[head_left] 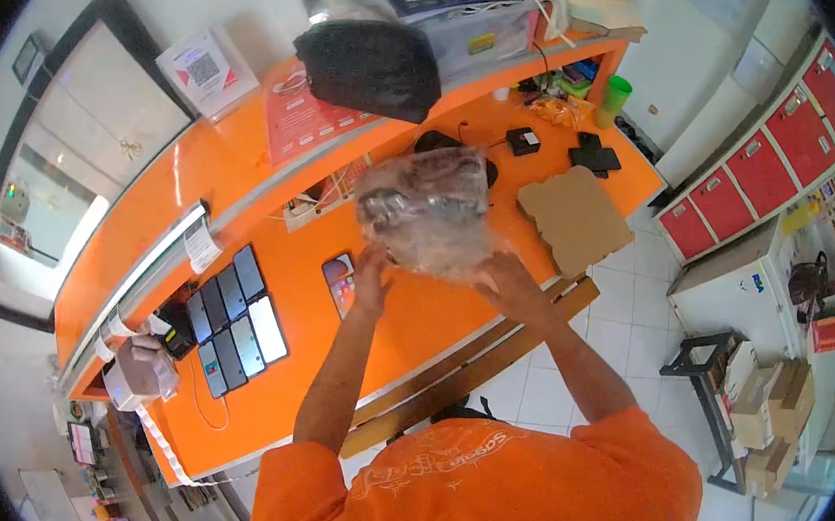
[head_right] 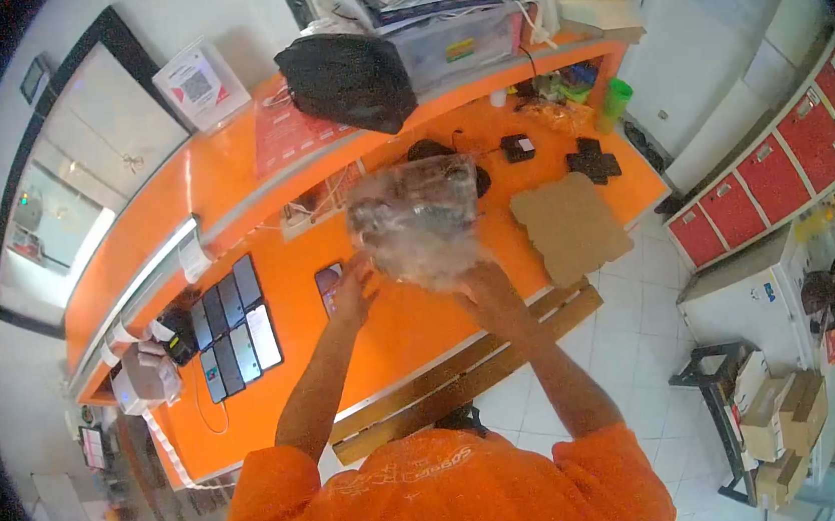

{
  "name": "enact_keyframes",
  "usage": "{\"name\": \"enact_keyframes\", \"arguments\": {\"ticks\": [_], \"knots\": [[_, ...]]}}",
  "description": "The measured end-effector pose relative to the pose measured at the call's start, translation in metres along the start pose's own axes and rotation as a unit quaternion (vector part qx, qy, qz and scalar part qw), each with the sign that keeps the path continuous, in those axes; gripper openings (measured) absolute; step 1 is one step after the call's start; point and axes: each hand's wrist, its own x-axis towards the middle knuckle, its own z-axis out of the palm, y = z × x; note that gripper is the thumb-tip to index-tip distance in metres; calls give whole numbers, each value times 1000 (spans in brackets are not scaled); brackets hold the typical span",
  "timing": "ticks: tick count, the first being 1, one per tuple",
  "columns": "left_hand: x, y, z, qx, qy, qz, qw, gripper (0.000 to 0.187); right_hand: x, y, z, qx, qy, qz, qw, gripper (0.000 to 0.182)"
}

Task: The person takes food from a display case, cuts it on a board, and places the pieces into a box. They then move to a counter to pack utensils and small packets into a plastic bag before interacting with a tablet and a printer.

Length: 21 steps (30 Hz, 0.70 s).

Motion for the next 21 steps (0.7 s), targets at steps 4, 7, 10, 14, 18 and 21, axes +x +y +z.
{"name": "enact_keyframes", "arguments": {"ticks": [4, 7, 10, 14, 18, 21], "knots": [[-40, -17, 36, 157, 31, 124, 979, 92, -28, -16, 28, -100, 49, -13, 994, 37], [-24, -45, 48, 201, 60, 259, 943, 89, -21, -50, 27, -160, 159, 30, 974, 35], [-12, -46, 49, 181, 108, 283, 936, 63, -9, -22, 51, -148, 91, -38, 984, 23], [-15, -24, 24, 176, 138, 337, 915, 26, 14, -68, 0, 152, 88, -93, 980, 16], [-91, 9, 14, 248, 175, 302, 904, 22, 42, -16, -13, 523, 246, -4, 816, 19], [-119, -24, -5, 211, 127, 281, 927, 22, 93, 113, 27, 396, 307, 148, 853, 30]]}}
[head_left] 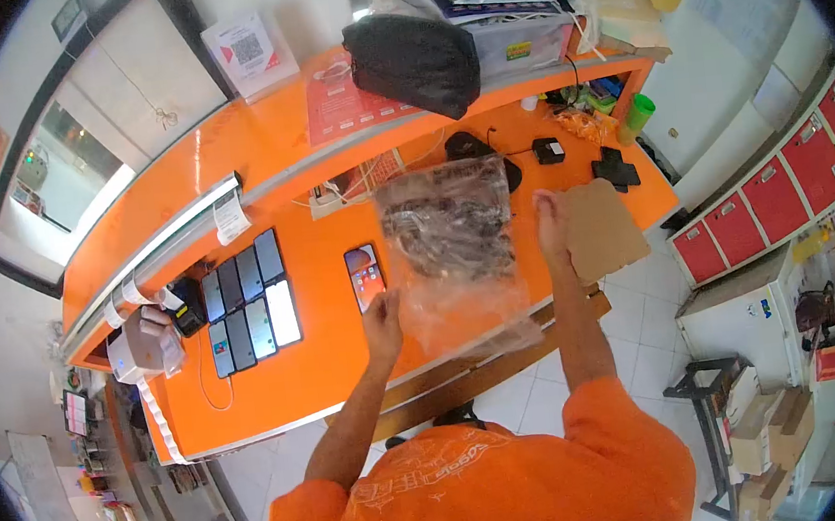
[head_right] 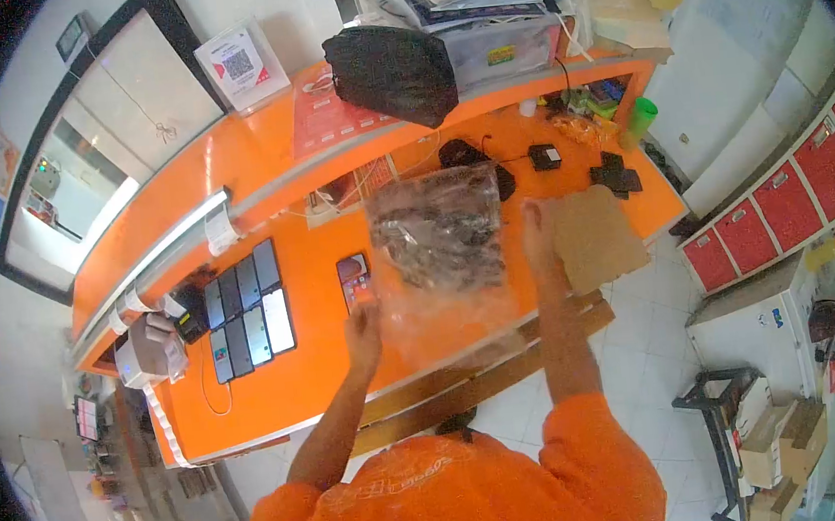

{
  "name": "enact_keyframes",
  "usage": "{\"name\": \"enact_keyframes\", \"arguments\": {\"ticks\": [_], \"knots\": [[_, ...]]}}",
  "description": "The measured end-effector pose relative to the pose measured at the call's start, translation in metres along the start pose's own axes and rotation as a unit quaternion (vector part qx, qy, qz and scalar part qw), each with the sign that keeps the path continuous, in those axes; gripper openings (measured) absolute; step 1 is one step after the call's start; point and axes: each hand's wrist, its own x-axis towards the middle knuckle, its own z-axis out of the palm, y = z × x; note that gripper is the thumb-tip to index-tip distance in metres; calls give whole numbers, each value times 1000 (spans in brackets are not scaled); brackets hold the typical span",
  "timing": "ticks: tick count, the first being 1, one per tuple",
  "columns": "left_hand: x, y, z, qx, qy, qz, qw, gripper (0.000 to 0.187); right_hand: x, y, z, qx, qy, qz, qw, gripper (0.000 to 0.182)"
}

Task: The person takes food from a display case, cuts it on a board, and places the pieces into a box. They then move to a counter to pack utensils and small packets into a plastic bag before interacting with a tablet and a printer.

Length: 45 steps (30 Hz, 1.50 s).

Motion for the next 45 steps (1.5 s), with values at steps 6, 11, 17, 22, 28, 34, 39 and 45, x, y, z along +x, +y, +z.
{"name": "enact_keyframes", "arguments": {"ticks": [6, 11, 17, 22, 28, 34, 39, 45], "knots": [[-34, -30, -20, 9, -56, -33, 998, 23, 134, 109, 14, -340, -79, 47, 936, 61], [-52, 14, -13, 183, -45, 6, 982, 77, 144, 124, 45, -319, -44, 35, 946, 44], [-36, 68, 11, 346, -66, 130, 927, 103, 129, 58, 37, -287, 40, -86, 953, 23], [-19, 59, 18, 417, -93, 164, 889, 56, 70, -109, -20, -303, 188, -223, 907, 16], [-4, 59, 22, 276, -13, 187, 943, 15, 61, -296, -61, -103, 476, -390, 782, 15], [9, 39, 35, 203, 16, 218, 955, 16, 284, -380, 19, -97, 336, -317, 881, 32], [13, 70, 20, 197, -42, 164, 966, 20, 167, -399, 56, 46, 271, -434, 858, 37], [32, 34, -3, 119, -123, 182, 968, 30, -100, -306, 44, 92, -163, -193, 963, 28]]}}
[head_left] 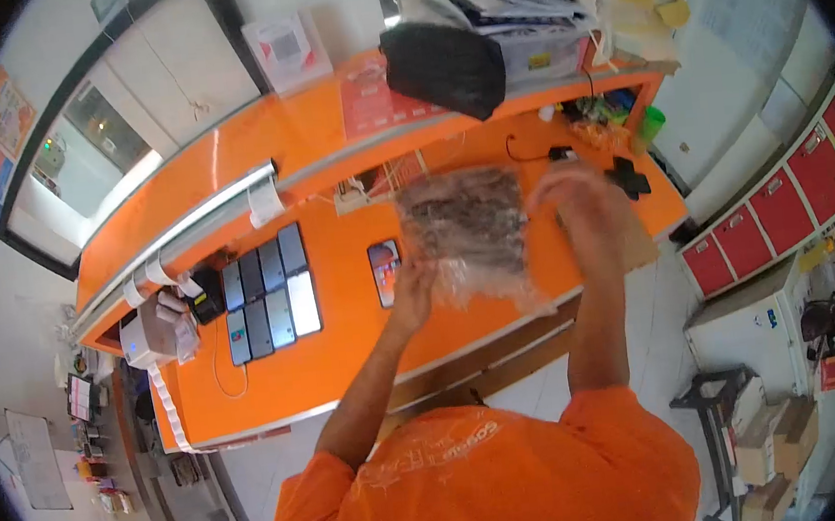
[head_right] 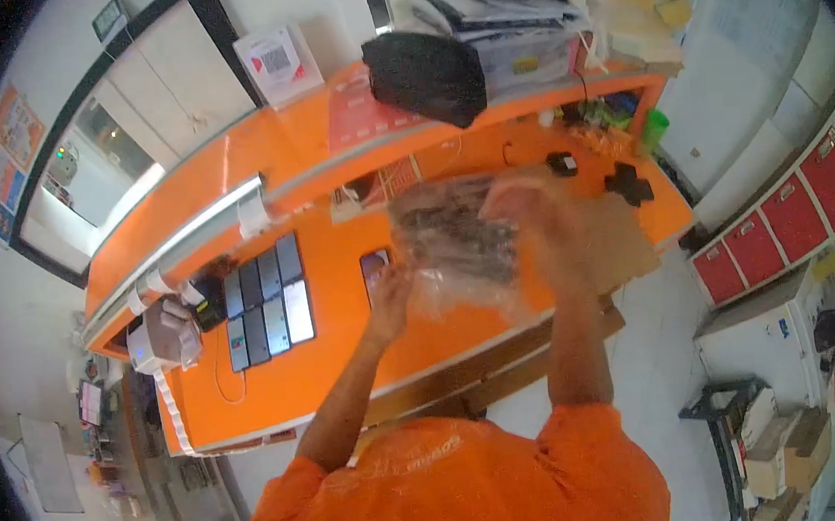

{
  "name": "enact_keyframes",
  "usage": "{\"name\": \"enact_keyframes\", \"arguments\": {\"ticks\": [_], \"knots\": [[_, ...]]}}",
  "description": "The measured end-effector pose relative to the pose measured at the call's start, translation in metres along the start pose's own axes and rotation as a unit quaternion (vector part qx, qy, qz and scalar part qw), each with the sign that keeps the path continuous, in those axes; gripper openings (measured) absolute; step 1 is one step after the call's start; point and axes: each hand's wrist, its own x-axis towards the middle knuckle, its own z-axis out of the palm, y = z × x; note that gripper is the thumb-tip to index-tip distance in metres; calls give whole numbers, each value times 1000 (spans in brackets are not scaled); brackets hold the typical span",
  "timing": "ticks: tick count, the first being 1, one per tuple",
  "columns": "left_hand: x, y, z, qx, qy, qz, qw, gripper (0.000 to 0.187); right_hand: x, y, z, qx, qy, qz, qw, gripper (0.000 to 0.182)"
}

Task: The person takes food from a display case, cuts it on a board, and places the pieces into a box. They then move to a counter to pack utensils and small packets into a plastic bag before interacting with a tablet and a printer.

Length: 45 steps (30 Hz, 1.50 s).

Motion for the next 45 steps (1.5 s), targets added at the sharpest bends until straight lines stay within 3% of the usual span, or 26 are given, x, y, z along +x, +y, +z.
{"name": "enact_keyframes", "arguments": {"ticks": [2, 3, 5, 8, 10, 12, 14, 17, 21, 23, 25, 27, 29, 30, 32, 34, 36, 38, 40, 42, 43, 45], "knots": [[7, 8, -7, -123, -7, -38, 992, 30, -58, 31, -1, -25, -213, 136, 967, 29], [11, 16, -11, -184, -8, -55, 981, 30, -85, 58, 0, -49, -295, 161, 940, 32], [14, 37, -23, -126, -55, -35, 990, 31, -143, 138, -16, -301, -266, 209, 892, 42], [11, 29, -19, -149, -86, -30, 985, 32, -164, 144, 8, -539, -96, 225, 806, 44], [11, 29, -18, -165, -77, -9, 983, 32, -145, 101, 21, -594, -5, 117, 796, 33], [6, 42, -19, -148, -58, 26, 987, 32, -139, 90, 20, -565, -11, 14, 825, 25], [3, 53, -21, -131, -31, 7, 991, 31, -142, 97, 8, -450, -117, -82, 882, 20], [7, 54, -25, -48, -25, -59, 997, 31, -159, 80, 14, -392, -34, -166, 904, 18], [7, 38, -16, 13, -57, -120, 991, 34, -167, 72, 7, -342, 23, -20, 939, 14], [-4, 60, -11, 207, 53, 47, 976, 38, -135, 52, 5, -321, 104, 97, 936, 13], [-5, 82, -11, 315, 79, 117, 938, 42, -118, 60, 7, -385, 156, -8, 909, 11], [-4, 89, -11, 347, 26, 85, 934, 47, -125, 54, 24, -441, 162, -88, 878, 11], [-2, 75, -12, 254, -5, 57, 966, 43, -154, 60, 49, -425, 39, -204, 881, 18], [-1, 70, -14, 206, -22, 44, 977, 41, -170, 90, 54, -376, -68, -284, 879, 19], [-4, 80, -18, 241, -44, 57, 968, 36, -183, 136, 75, -359, -92, -88, 924, 27], [-6, 82, -16, 263, -55, 73, 960, 34, -186, 213, 62, -456, -32, -64, 887, 33], [-12, 74, -1, 278, -63, 87, 955, 33, -159, 213, 72, -416, -27, -5, 909, 32], [-20, 67, 14, 211, -12, 35, 977, 36, -142, 194, 76, -304, -86, 90, 944, 30], [-18, 69, 13, 191, 37, -7, 981, 38, -127, 187, 63, -328, -162, 164, 916, 44], [-19, 81, 3, 219, 74, -47, 972, 38, -117, 176, 50, -446, -130, 94, 880, 43], [-21, 84, 3, 244, 54, -48, 967, 39, -119, 164, 45, -509, -57, -8, 859, 32], [-22, 87, 4, 295, 17, -54, 954, 40, -117, 125, 44, -659, 7, -145, 738, 51]]}}
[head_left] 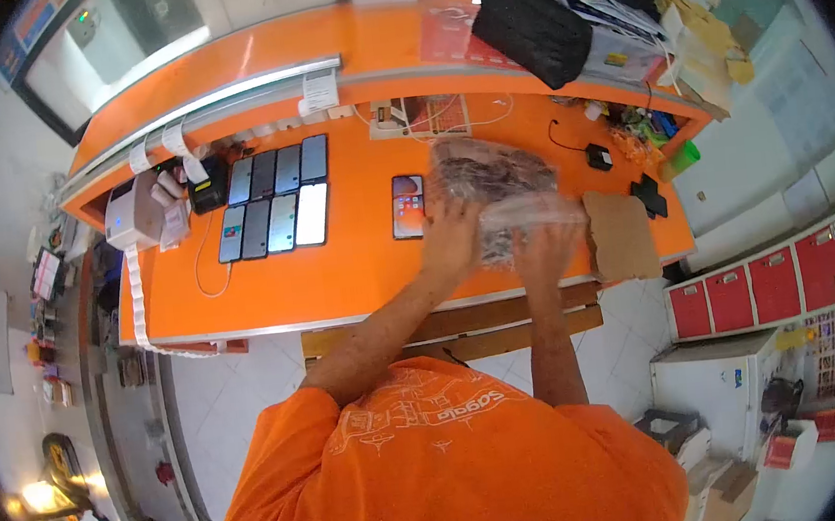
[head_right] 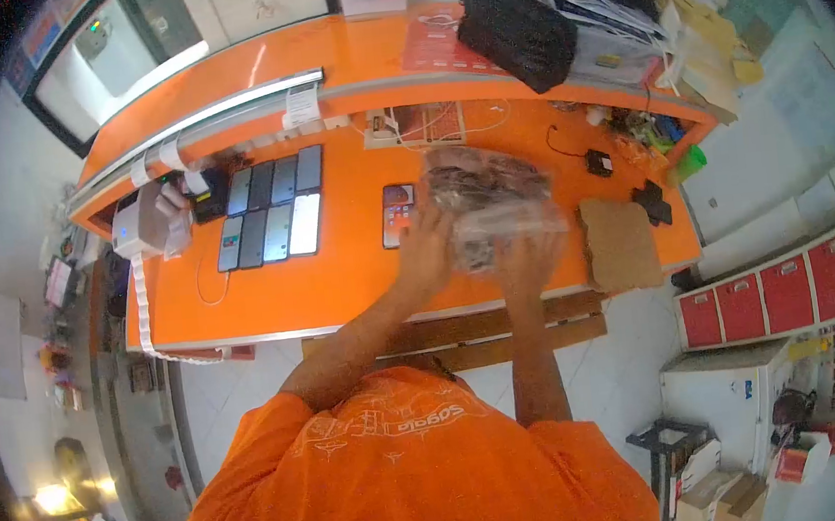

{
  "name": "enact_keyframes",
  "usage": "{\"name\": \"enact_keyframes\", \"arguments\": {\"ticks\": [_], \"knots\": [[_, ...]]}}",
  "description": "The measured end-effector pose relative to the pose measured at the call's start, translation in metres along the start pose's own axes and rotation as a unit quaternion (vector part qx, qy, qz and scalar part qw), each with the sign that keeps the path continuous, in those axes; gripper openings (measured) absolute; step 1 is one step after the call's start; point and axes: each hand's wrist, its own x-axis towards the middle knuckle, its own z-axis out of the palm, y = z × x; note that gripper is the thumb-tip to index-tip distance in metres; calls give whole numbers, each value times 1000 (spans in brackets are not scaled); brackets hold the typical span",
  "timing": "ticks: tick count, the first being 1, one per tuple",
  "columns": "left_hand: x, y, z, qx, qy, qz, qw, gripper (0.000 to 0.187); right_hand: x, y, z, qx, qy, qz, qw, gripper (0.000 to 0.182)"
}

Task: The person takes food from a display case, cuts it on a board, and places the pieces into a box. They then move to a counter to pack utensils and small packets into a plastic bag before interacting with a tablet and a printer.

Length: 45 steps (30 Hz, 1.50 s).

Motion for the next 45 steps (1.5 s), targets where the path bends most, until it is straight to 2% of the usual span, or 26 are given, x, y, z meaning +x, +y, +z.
{"name": "enact_keyframes", "arguments": {"ticks": [3, 5, 7, 9, 11, 15, 18, 22, 24, 28, 33, 35, 38, 39, 40, 41, 42, 43, 45], "knots": [[-11, 17, -12, -27, 48, 69, 996, 46, 5, -11, -27, -138, -43, 43, 989, 47], [-18, 26, -5, -27, 52, 85, 995, 49, -29, 8, 9, 35, -43, -9, 998, 54], [-30, 35, 0, -24, 42, 105, 993, 50, -70, 8, 56, 115, -59, -37, 991, 52], [-36, 43, 1, -15, 28, 127, 991, 50, -89, 1, 96, 105, -85, -52, 989, 44], [-47, 43, 13, -45, -33, 119, 991, 51, -86, -4, 123, 115, -100, -60, 986, 43], [-64, 49, 30, -56, -116, 140, 982, 52, -64, -9, 143, 172, -136, -37, 975, 42], [-74, 48, 37, 5, -96, 159, 983, 58, -61, -7, 143, 191, -154, -10, 969, 41], [-73, 30, 16, -66, -120, 102, 985, 65, -69, 3, 128, 193, -150, 29, 969, 39], [-77, 16, 3, -137, -88, 82, 983, 67, -80, 15, 121, 185, -148, 47, 970, 39], [-94, -16, 2, -150, -64, 81, 983, 65, -99, 36, 109, 164, -142, 79, 973, 38], [-148, -61, -24, -185, -93, 80, 975, 61, -134, 55, 95, 93, -135, 136, 977, 36], [-178, -79, -37, -194, -106, 63, 973, 61, -155, 59, 95, 7, -134, 123, 983, 36], [-231, -107, -64, -216, -112, 19, 970, 59, -181, 46, 90, -269, -103, 38, 957, 35], [-249, -116, -71, -222, -96, 13, 970, 58, -185, 26, 84, -92, -74, 198, 973, 33], [-267, -127, -81, -228, -78, 8, 970, 58, -174, -12, 58, 80, 14, 339, 937, 30], [-285, -136, -100, -251, -100, -13, 963, 58, -164, -48, 32, 254, 68, 464, 846, 28], [-302, -143, -129, -274, -121, -34, 954, 58, -161, -55, 28, 405, 120, 554, 718, 27], [-324, -151, -151, -297, -141, -54, 943, 58, -161, -63, 21, 452, 131, 575, 669, 29], [-373, -183, -167, -329, -97, -76, 936, 57, -158, -89, -1, 479, 104, 576, 655, 32]]}}
